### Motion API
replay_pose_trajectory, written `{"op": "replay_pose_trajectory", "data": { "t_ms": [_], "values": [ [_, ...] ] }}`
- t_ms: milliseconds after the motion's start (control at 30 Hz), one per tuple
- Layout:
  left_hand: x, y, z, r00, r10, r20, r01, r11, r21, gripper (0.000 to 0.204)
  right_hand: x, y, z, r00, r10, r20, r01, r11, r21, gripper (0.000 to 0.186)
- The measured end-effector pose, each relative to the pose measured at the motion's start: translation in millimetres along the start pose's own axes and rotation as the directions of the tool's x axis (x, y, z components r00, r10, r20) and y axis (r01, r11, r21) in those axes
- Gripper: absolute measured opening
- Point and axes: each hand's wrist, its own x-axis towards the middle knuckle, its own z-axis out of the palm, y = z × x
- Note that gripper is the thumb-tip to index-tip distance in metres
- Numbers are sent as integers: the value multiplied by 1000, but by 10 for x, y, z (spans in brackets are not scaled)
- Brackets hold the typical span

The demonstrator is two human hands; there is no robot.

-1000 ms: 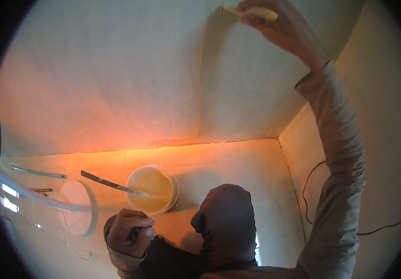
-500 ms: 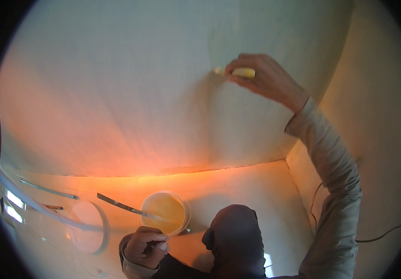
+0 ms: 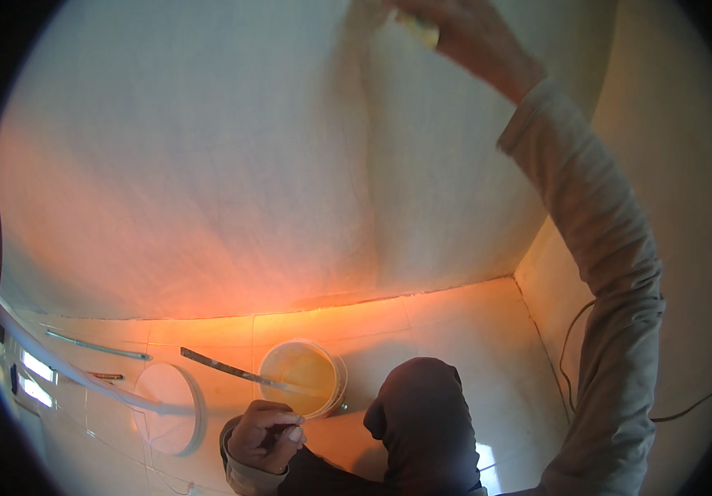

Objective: The person paints the ceiling using a paintbrush and a bucket of paint. They repeatedly dip the brush into the bucket and apply paint to the ceiling surface.

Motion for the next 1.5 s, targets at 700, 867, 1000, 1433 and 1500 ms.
{"op": "replay_pose_trajectory", "data": {
  "t_ms": [700,867,1000,1433,1500],
  "values": [
    [-13,7,2,1000,-14,1,14,1000,15,16,553,112,-352,977,200,-74,-193,977,95,15],
    [-15,21,-19,999,-35,22,34,999,22,17,-168,-218,-12,998,55,23,-56,998,38,24],
    [0,26,28,999,-46,7,46,999,-1,17,-531,-675,-33,937,211,277,-263,950,167,21],
    [6,45,16,999,-21,43,18,998,66,17,681,258,-317,966,224,128,-209,971,-119,16],
    [-28,32,-6,998,-49,31,47,997,63,17,594,39,-235,995,80,-60,-84,994,-73,17]
  ]
}}
